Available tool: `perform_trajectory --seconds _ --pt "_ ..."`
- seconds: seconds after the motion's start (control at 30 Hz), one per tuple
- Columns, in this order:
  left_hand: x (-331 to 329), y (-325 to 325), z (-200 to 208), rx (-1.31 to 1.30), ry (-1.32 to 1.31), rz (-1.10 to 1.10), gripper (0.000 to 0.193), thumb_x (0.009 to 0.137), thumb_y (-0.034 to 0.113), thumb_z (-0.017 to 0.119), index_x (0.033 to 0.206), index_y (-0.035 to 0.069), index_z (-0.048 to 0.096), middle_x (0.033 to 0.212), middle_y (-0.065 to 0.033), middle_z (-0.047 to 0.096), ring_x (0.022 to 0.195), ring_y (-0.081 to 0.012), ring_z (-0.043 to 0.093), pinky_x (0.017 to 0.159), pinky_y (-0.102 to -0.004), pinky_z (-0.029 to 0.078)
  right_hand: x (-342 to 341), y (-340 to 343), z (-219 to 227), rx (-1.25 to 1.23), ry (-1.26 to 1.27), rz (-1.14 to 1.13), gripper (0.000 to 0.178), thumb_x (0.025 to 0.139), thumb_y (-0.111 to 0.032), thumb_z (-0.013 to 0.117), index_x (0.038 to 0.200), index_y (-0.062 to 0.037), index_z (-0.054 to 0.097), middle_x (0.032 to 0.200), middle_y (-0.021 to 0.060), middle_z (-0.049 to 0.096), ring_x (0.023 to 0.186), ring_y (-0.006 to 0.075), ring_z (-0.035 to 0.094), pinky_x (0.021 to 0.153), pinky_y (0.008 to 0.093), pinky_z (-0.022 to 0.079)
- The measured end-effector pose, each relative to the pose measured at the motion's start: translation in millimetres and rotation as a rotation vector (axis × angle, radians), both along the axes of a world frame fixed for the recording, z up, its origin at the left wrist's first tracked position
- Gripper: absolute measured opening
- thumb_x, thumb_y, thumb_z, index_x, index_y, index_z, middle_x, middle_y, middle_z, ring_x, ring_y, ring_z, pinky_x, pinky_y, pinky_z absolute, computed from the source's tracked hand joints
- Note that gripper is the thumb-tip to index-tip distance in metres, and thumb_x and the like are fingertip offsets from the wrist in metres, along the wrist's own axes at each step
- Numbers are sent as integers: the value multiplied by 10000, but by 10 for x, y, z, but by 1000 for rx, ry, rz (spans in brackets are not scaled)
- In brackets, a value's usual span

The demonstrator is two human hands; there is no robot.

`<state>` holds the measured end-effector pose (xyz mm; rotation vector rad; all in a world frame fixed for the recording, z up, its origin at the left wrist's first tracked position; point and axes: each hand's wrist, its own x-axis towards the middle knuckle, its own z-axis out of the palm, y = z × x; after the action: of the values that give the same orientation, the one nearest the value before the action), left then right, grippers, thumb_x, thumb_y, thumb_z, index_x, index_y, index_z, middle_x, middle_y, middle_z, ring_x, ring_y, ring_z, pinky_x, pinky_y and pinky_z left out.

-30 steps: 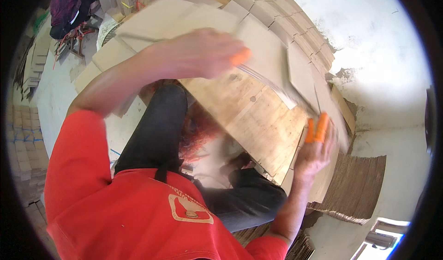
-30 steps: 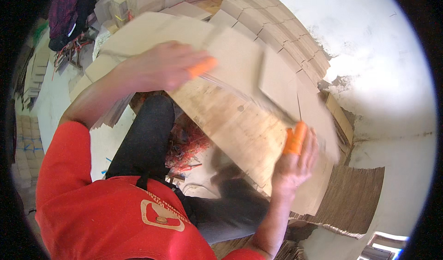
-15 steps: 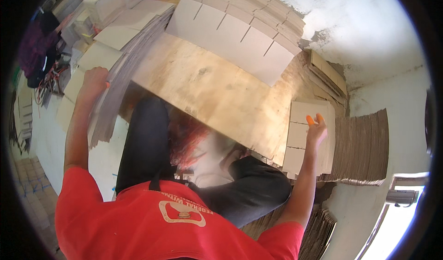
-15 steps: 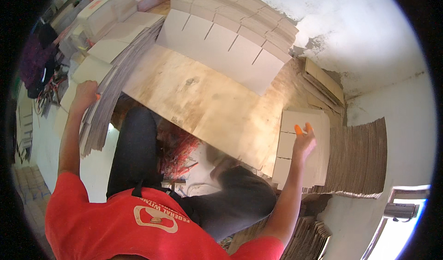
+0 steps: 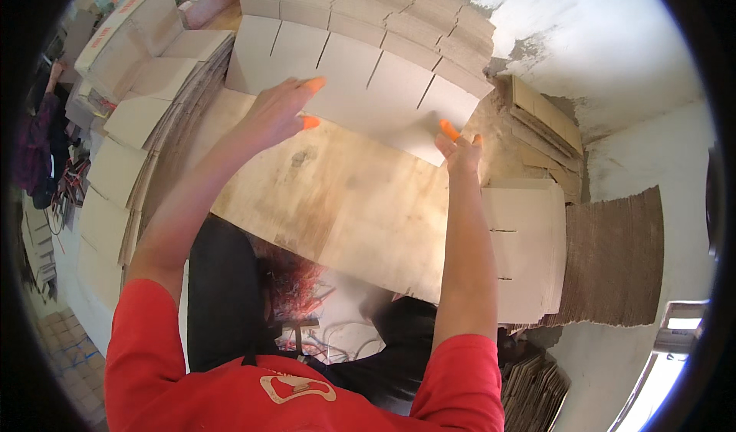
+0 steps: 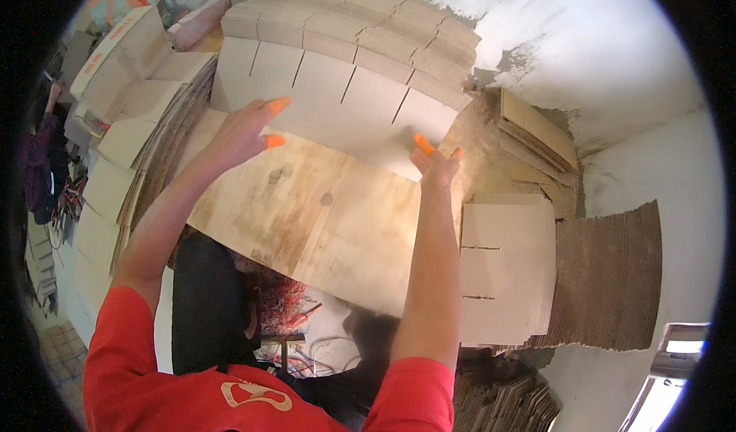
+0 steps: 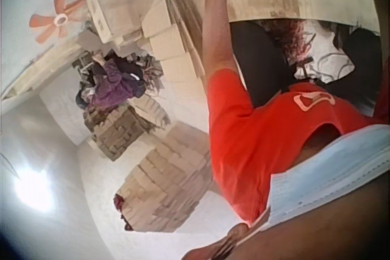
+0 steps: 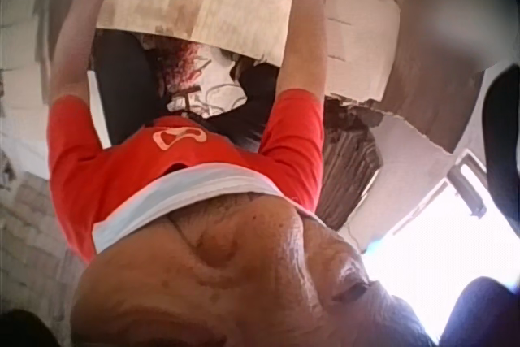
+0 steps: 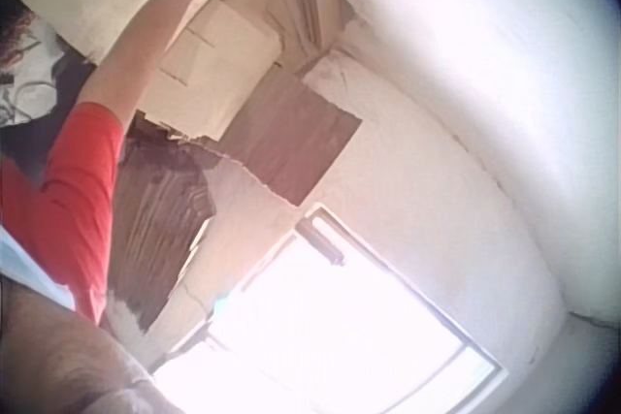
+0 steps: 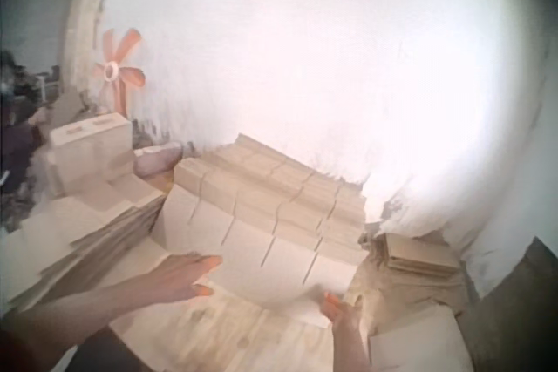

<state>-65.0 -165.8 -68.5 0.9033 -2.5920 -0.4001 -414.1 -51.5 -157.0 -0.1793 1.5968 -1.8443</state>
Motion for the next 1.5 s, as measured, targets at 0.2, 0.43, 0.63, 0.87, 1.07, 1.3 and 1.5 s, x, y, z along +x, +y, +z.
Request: perform_trajectory --seconds 0.2,0.43,0.63,0.87,1.07,1.3,1.5 --pt "-923 -369 -74 -297 200 -97 670 785 107 707 1389 88 419 1272 -92 564 1213 -289 481 953 -378 452 7 120 -70 -119 42 -36 266 880 139 454 1139 77 451 1041 271 619 855 314 675 762 431 621" --pt "-1528 -423 -91 -116 83 -169 346 745 74 734 1075 45 633 1046 -143 661 1020 -328 594 842 -417 493 -36 832 202 -59 67 194 292 864 69 612 1138 53 512 1118 227 620 896 293 670 821 415 582" --pt "-1339 -180 -53 -146 -245 -161 169 747 66 728 877 -5 647 838 -184 668 809 -380 639 709 -462 497 -214 2330 375 894 1474 68 832 794 -330 771 1453 -46 349 1314 187 549 1165 370 548 901 514 480" --pt "-1036 64 -273 -284 56 -427 81 746 46 672 764 15 600 808 -191 633 800 -383 621 662 -460 487 -520 3696 567 1644 1226 15 1064 659 -626 756 1449 -48 340 1435 195 415 1330 354 370 1022 529 368" --pt "-943 608 100 -165 -45 -415 104 738 27 590 669 12 514 743 -165 588 772 -358 604 627 -452 470 -846 3909 825 1186 1139 -213 566 610 -321 876 1013 -12 625 954 165 670 862 321 629 776 429 503" --pt "-994 917 205 -120 1 -478 149 703 -6 623 614 14 505 629 -173 565 647 -351 603 577 -445 461 -1207 4157 673 1040 1035 -39 375 699 -272 825 748 53 645 561 50 488 568 118 443 536 341 393" --pt "-1113 1097 295 -101 -162 -503 140 729 10 637 659 -4 517 678 -188 559 682 -372 588 580 -461 443 -1233 4296 890 694 1136 -242 244 847 -219 714 870 23 719 565 -24 464 560 82 403 501 303 339"
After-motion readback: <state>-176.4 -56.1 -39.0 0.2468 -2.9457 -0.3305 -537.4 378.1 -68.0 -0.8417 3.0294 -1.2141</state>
